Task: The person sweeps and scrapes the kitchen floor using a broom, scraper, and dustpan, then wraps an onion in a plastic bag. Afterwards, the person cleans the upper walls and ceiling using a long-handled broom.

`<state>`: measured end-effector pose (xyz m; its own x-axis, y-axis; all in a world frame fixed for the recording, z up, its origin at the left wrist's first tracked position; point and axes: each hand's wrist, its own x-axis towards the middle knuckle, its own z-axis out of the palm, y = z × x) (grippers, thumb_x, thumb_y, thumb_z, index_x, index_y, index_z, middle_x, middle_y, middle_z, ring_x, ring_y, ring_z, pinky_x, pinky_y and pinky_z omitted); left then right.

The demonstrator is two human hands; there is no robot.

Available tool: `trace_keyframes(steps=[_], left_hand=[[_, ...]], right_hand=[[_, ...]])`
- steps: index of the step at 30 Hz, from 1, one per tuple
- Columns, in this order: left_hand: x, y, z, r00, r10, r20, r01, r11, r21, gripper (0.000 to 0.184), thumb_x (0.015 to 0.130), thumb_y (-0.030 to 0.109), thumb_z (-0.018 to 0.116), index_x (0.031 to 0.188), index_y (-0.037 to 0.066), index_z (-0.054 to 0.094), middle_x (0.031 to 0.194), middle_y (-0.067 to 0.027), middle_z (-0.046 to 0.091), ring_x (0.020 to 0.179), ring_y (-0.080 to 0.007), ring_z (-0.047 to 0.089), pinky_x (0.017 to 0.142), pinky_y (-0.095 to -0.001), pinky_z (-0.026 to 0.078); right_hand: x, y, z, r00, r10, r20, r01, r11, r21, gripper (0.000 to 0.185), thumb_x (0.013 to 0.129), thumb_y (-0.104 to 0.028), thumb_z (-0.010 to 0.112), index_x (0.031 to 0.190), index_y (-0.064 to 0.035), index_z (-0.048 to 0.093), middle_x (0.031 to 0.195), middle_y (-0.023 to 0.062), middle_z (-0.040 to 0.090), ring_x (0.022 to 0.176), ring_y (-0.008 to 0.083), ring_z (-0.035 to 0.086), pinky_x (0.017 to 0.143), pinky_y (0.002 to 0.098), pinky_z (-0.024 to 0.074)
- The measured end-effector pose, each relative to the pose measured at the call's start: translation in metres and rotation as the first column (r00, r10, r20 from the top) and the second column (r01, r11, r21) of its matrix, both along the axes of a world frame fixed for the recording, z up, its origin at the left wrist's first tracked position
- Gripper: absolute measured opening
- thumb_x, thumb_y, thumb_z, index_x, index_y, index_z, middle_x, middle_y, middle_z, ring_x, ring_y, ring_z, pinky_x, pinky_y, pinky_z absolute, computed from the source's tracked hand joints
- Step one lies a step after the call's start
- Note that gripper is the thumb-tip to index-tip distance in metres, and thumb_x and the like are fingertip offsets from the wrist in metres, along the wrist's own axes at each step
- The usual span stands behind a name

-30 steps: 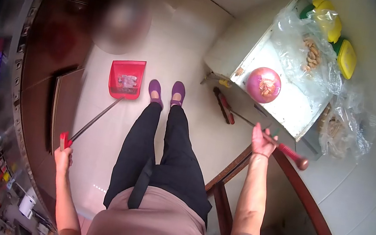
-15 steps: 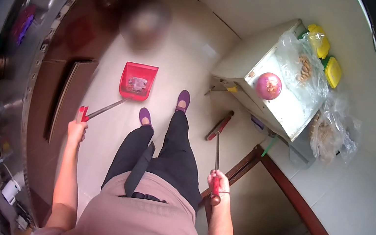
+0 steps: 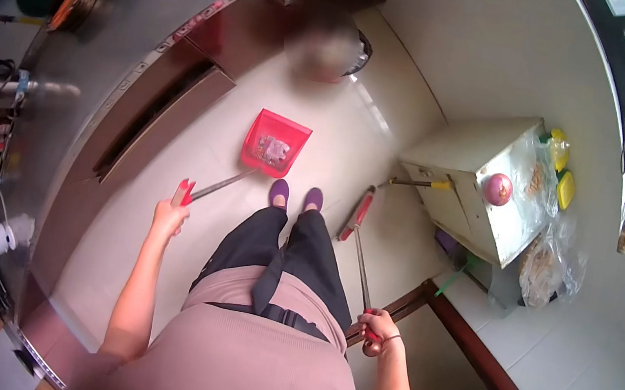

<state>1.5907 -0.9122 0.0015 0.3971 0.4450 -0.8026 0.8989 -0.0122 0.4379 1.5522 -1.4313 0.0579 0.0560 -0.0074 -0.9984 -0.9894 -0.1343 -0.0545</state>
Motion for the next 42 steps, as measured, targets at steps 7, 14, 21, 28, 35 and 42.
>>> trace_keyframes(steps=[7,14,21,28,35,42], left_hand=[[-0.143,0.021,0.01,0.992,0.127,0.006,-0.127,0.992,0.016,0.007,0.063,0.005,0.056,0.067,0.0,0.053,0.049,-0.0029,0.047,0.034,-0.0129,0.043,0.032,-0.0288,0.033],[-0.206,-0.011,0.029,0.93,0.366,-0.044,-0.361,0.928,0.086,0.005,0.065,0.004,0.055,0.069,0.002,0.054,0.049,-0.0013,0.045,0.034,-0.0112,0.042,0.032,-0.0265,0.031],[-0.227,-0.025,0.048,0.885,0.453,-0.112,-0.435,0.888,0.149,0.003,0.067,0.004,0.054,0.065,0.004,0.051,0.048,0.0003,0.042,0.034,-0.0089,0.038,0.032,-0.0247,0.029],[-0.241,-0.01,0.039,0.88,0.444,-0.167,-0.414,0.891,0.187,0.006,0.069,0.007,0.054,0.066,0.002,0.052,0.048,-0.0003,0.044,0.034,-0.0092,0.04,0.032,-0.025,0.03],[-0.246,0.005,0.014,0.854,0.495,-0.163,-0.477,0.868,0.138,0.019,0.068,0.002,0.053,0.086,-0.001,0.059,0.048,0.0027,0.039,0.033,-0.0077,0.035,0.031,-0.024,0.027],[-0.253,-0.004,0.011,0.821,0.558,-0.122,-0.548,0.83,0.104,0.002,0.067,0.004,0.053,0.068,0.003,0.052,0.049,0.0009,0.042,0.033,-0.0085,0.039,0.03,-0.0249,0.029]], right_hand=[[0.082,0.085,-0.041,0.547,0.819,0.171,-0.809,0.57,-0.142,0.019,0.066,-0.01,0.062,0.082,0.0012,0.058,0.069,0.0139,0.062,0.063,0.0234,0.061,0.057,0.0351,0.0496],[0.202,0.209,-0.155,0.643,0.646,0.412,-0.726,0.686,0.058,0.019,0.069,-0.02,0.058,0.071,-0.0013,0.061,0.062,0.0103,0.061,0.054,0.0204,0.058,0.05,0.0334,0.047],[0.27,0.289,-0.186,0.672,0.73,0.125,-0.726,0.682,-0.088,0.024,0.086,-0.022,0.047,0.082,0.0006,0.054,0.063,0.0114,0.059,0.047,0.021,0.057,0.041,0.0353,0.0454],[0.256,0.198,-0.167,0.764,0.643,0.052,-0.618,0.753,-0.226,0.026,0.085,-0.024,0.046,0.067,-0.0048,0.048,0.052,0.0067,0.048,0.038,0.0176,0.045,0.034,0.0338,0.0359],[0.188,0.107,-0.122,0.812,0.583,0.039,-0.564,0.799,-0.211,0.017,0.083,-0.021,0.049,0.083,-0.0047,0.054,0.054,0.0071,0.049,0.041,0.0165,0.046,0.034,0.0331,0.0367],[0.133,0.124,-0.069,0.555,0.807,0.2,-0.74,0.589,-0.325,0.022,0.081,-0.015,0.051,0.093,0.0017,0.057,0.059,0.0117,0.056,0.046,0.0221,0.058,0.043,0.0347,0.0475]])
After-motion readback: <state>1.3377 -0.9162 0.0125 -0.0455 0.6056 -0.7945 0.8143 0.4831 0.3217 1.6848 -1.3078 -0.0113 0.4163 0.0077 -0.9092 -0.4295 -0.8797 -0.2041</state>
